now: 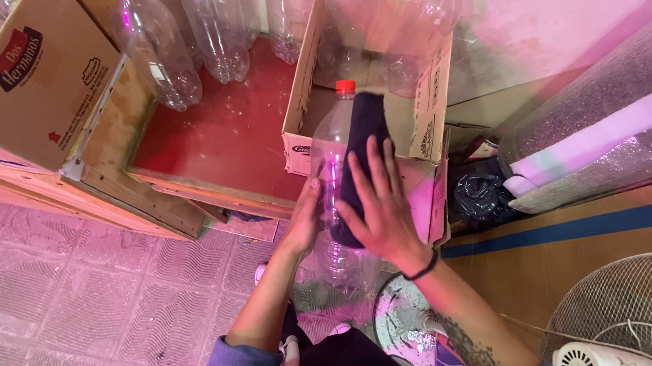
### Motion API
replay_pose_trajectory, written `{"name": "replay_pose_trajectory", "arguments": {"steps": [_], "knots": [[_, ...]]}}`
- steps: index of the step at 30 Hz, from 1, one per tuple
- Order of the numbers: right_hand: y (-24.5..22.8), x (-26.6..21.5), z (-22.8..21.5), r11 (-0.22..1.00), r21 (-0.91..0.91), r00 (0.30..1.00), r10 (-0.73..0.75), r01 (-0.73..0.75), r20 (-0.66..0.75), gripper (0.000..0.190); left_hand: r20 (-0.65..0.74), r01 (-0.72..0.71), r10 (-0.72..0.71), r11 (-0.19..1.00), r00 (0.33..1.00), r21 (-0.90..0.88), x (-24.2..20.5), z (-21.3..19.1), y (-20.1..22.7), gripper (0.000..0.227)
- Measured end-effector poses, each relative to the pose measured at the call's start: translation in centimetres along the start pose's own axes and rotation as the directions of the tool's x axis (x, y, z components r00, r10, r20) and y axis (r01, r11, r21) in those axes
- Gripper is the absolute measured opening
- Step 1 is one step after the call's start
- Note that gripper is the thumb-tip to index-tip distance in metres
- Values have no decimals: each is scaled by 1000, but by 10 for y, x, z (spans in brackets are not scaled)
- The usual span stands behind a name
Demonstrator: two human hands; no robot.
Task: The person picks up a plastic bottle and wipes its exterior with a dark cloth before placing it into a cardboard box.
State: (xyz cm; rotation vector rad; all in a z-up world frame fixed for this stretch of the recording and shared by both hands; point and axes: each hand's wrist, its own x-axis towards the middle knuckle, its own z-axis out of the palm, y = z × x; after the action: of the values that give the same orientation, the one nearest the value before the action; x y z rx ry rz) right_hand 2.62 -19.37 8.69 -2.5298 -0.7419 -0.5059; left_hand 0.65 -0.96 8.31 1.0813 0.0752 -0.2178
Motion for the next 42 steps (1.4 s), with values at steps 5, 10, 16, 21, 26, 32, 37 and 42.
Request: {"name": "replay_pose_trajectory", "arguments": {"steps": [5,10,16,21,26,32,37,42], "knots": [[-20,-39,21,1000,-20,1000,-11,11,4,85,-34,-87,95,979,995,183,22,-26,-13,89],[-32,-110,43,983,-141,993,-115,118,32,80,-22,-58,68,954,997,293,3,-16,2,89],[-34,-70,-24,983,99,982,-140,153,-126,77,1,-141,141,987,990,-74,39,-40,-35,101],[-48,-115,12,987,125,994,-104,101,19,75,406,-103,182,973,895,-207,22,-43,-27,106],[-6,-46,-11,972,229,999,41,-44,19,77,41,-206,209,976,977,-66,-52,44,32,109],[-28,-54,-3,964,244,994,110,-109,12,79,21,-192,191,979,981,66,-45,34,27,98],[-48,-118,32,998,-4,997,-63,63,35,77,-61,-139,154,970,986,198,-19,-13,-13,93],[-14,-16,-21,993,74,995,93,-89,-48,78,48,-122,114,959,992,256,-38,26,4,97]]}}
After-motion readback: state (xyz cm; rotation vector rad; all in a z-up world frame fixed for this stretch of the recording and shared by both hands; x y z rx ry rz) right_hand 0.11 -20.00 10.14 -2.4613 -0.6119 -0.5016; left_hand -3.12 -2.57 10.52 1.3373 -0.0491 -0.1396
